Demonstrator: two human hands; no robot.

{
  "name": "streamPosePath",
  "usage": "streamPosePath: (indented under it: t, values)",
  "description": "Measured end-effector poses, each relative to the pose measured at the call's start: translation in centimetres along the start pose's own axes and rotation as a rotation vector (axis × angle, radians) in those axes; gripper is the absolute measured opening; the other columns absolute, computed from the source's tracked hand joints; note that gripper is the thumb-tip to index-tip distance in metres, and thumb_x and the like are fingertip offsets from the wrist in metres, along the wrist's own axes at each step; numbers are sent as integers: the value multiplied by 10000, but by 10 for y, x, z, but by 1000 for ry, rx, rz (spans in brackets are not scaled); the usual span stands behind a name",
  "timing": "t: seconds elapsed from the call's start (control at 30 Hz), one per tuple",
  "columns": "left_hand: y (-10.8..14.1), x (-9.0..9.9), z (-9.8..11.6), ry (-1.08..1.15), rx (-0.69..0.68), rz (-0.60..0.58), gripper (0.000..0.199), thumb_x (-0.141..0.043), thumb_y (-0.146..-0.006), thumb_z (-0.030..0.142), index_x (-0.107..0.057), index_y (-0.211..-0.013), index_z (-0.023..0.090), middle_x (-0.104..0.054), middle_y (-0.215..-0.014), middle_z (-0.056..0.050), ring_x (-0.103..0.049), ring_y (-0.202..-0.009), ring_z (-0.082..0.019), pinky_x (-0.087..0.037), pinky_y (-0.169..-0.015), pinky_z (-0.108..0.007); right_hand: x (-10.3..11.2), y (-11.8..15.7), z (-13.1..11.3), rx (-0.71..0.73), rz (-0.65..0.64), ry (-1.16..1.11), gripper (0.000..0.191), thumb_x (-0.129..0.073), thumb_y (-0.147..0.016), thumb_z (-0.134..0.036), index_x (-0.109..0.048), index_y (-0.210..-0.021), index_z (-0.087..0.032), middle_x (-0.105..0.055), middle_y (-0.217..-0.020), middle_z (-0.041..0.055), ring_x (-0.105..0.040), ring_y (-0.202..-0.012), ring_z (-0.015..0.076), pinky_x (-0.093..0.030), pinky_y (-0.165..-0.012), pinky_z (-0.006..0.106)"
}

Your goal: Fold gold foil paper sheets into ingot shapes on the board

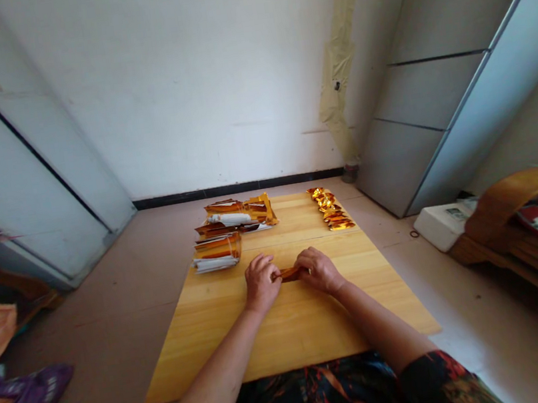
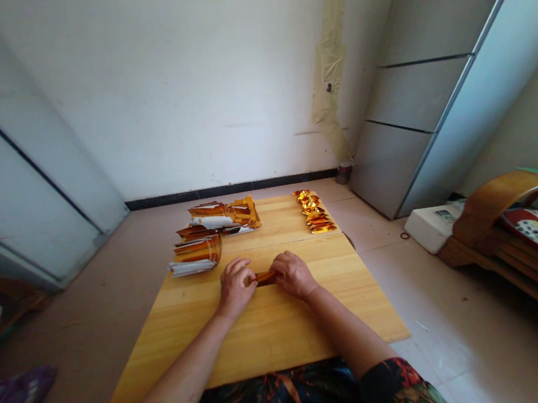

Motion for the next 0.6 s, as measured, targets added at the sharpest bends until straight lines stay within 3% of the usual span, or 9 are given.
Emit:
streamPosePath:
  t: [0.27, 0.43, 0.6]
  values:
    - [7, 6, 8, -11, -139, -20, 138, -558, -711, 105, -611, -669, 225, -637, -1012, -40, -466, -1108, -229, -364, -945, -395, -1, 7, -7, 4, -71, 159, 170, -545, -777, -107, -647, -879, -198, -611, -784, 36, -486, -776, 166, -313, -696, 274]
    - [17, 11, 15, -121, -270, -66, 141, -507, -790, 138, -619, -760, 219, -623, -888, -52, -491, -959, -217, -352, -850, -390, 0, 15, -19, 87, -83, 276, 168, -504, -861, -154, -640, -773, -200, -595, -753, 44, -460, -765, 169, -289, -675, 289]
    - [18, 9, 13, -155, -258, -92, 175, -507, -787, 137, -650, -814, 234, -628, -912, -56, -482, -949, -222, -333, -837, -393, -6, 28, -22, 89, -69, 281, 155, -495, -900, -206, -622, -812, -198, -623, -823, 50, -486, -797, 167, -313, -709, 294]
Point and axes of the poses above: each hand's wrist, its own y-axis away from the middle knuckle, its own x-axis out of the back of the hand, z = x × y, the point moved 2 cm from there along -y, towards the middle knuckle
